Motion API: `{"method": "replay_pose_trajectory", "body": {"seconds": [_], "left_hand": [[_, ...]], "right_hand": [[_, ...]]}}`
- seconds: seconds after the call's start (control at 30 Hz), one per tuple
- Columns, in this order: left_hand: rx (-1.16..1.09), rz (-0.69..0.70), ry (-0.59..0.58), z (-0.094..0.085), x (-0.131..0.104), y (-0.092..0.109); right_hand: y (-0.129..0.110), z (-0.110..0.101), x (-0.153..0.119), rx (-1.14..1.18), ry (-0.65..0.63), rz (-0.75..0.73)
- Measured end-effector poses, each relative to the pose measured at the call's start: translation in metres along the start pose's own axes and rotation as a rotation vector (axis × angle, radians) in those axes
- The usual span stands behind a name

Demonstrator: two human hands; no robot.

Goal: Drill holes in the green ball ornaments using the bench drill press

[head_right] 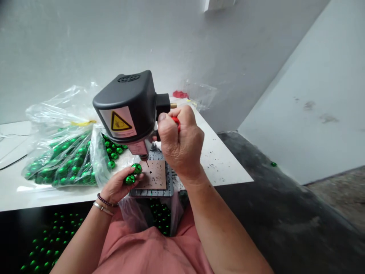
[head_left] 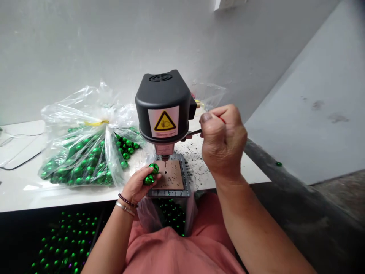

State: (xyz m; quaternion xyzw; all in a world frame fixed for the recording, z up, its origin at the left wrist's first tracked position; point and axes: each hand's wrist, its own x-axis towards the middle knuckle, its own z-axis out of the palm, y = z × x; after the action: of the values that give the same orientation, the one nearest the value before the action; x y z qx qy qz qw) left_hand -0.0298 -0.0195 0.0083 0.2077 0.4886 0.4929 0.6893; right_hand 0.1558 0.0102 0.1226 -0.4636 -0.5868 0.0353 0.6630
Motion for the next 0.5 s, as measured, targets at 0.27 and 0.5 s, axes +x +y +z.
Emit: {"method": "replay_pose_trajectory", "body": {"seconds": [0.27, 0.5], "left_hand": [[0.419, 0.117, 0.036, 0.009, 0.003, -0.003], [0.865, 0.269, 0.084, 0.016, 0.015, -0.008]], "right_hand": [[-0.002, -0.003, -0.003, -0.018, 0.004, -0.030], [0.002, -0.005, -0.007, -0.030, -0.012, -0.060]]}}
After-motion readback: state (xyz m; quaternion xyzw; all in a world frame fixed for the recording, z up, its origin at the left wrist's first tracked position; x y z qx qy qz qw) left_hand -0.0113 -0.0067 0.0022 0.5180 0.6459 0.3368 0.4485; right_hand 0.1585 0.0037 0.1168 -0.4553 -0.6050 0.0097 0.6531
